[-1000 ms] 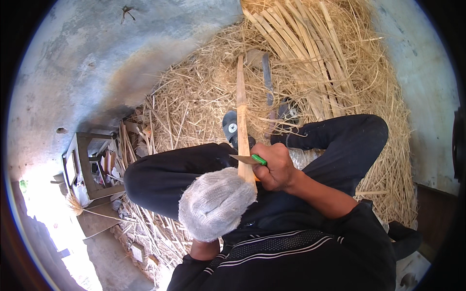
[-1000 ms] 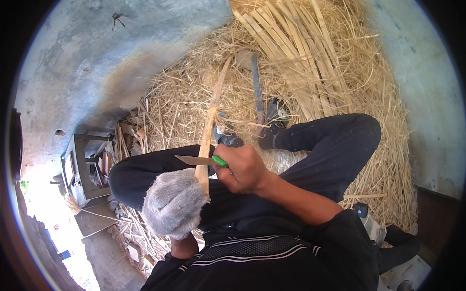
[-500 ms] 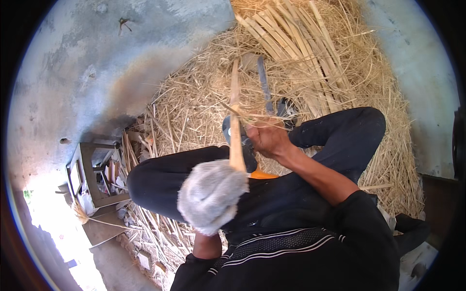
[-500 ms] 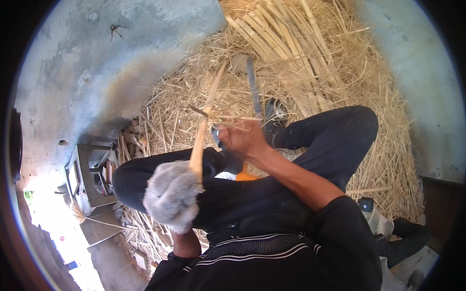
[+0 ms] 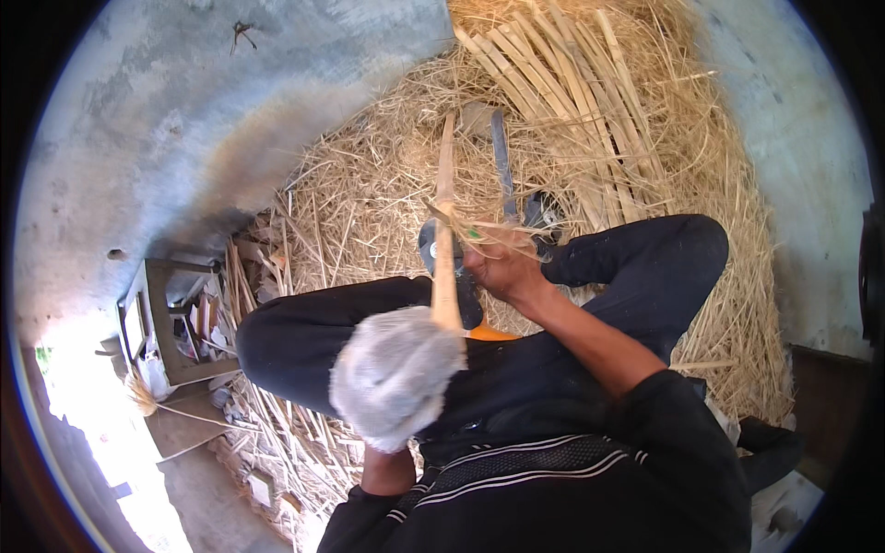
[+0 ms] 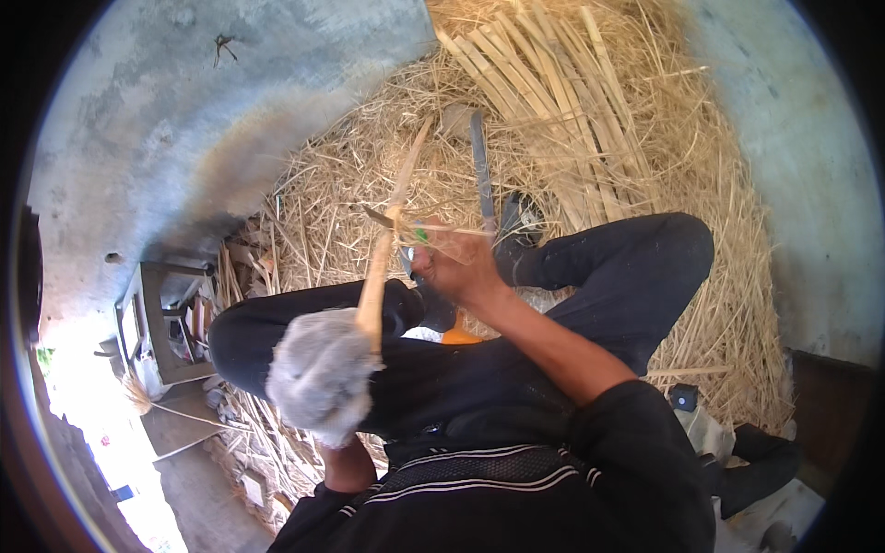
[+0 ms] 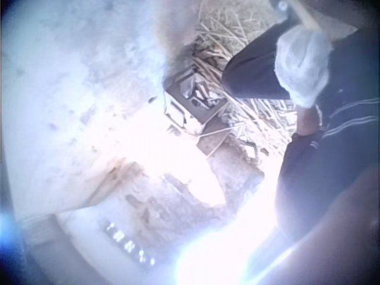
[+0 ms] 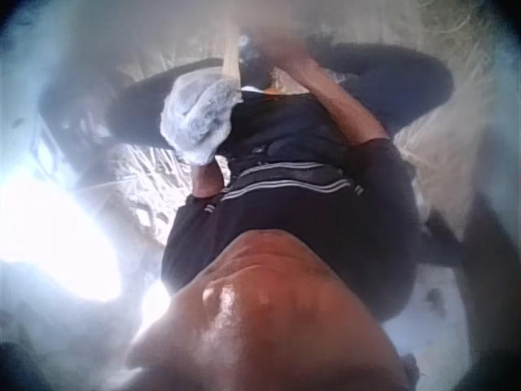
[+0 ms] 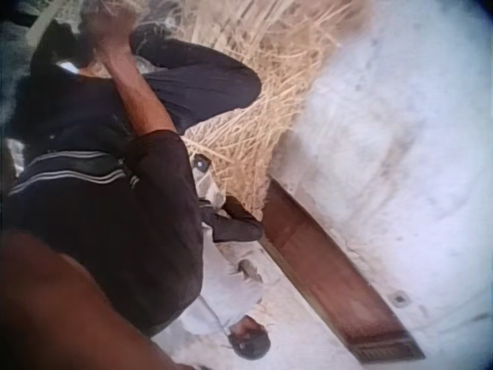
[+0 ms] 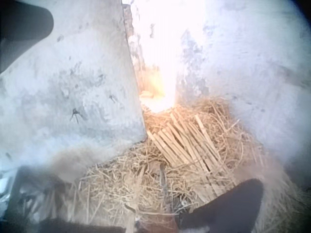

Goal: The person sits on a straw-covered floor and uses a green utility knife to shave the outer layer off a thin bamboo stick. They hold the stick with a gloved left hand and scrape it repeatedly. Later, they switch to a larger knife to split the stick lengthwise.

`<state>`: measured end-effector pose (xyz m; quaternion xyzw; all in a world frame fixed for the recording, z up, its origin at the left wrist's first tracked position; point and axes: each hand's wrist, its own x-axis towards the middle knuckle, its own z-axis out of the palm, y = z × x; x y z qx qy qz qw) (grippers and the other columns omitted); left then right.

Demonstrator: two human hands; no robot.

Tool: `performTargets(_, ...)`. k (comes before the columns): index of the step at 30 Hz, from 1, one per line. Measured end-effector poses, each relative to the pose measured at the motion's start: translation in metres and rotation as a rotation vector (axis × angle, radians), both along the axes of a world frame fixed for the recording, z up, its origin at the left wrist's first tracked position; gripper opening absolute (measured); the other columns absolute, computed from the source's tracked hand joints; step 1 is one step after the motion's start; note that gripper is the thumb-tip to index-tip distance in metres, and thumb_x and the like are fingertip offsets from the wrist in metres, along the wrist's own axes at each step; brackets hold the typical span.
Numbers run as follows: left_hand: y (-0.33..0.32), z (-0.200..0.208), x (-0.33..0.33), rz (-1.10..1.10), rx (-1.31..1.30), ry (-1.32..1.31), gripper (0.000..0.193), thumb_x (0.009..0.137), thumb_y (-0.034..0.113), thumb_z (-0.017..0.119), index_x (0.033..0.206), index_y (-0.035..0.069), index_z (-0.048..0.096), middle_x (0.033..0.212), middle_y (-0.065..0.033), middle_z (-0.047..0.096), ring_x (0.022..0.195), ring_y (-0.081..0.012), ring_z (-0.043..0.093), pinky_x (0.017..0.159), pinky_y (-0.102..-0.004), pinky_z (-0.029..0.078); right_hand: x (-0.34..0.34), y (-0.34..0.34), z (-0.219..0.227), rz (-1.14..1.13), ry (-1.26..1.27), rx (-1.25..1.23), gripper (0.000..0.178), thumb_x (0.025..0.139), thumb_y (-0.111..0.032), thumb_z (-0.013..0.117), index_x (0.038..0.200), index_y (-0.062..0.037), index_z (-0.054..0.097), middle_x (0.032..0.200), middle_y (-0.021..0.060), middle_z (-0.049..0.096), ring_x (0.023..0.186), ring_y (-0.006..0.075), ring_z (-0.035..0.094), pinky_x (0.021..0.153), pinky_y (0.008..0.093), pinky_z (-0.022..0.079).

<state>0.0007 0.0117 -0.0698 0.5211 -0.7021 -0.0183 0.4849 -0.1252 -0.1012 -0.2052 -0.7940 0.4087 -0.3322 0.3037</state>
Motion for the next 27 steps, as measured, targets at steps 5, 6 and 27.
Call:
performTargets(5,-0.002,0.006,0.008,0.062,-0.011,0.024,0.026,0.068,0.005,0.08,0.092,0.001,0.072,0.087,-0.0121,0.068,0.079,-0.0316,0.068,0.071,-0.0406,0.056,-0.005,0.009,0.022,0.08,-0.202,0.114,0.036,0.1,-0.029,0.043,0.084,0.0005,0.054,0.062,0.0232,0.052,0.06,0.0438,0.056,0.058,0.0498,0.042)
performTargets(6,-0.002,0.007,0.007,0.054,-0.016,0.024,0.026,0.068,0.006,0.081,0.092,0.001,0.072,0.087,-0.0123,0.068,0.079,-0.0315,0.068,0.072,-0.0408,0.056,-0.005,0.01,0.027,0.111,-0.277,0.141,0.037,0.1,-0.029,0.042,0.082,0.0016,0.052,0.062,0.0238,0.051,0.06,0.0444,0.055,0.057,0.0492,0.04)
performTargets(27,0.01,-0.001,0.008,0.114,-0.03,0.086,0.032,0.058,0.001,0.087,0.086,0.002,0.071,0.083,-0.0108,0.069,0.078,-0.031,0.069,0.072,-0.042,0.056,-0.017,0.037,0.068,0.366,-0.429,0.134,0.02,0.095,-0.019,0.047,0.091,-0.0004,0.053,0.061,0.0162,0.051,0.053,0.0366,0.057,0.051,0.0433,0.044)
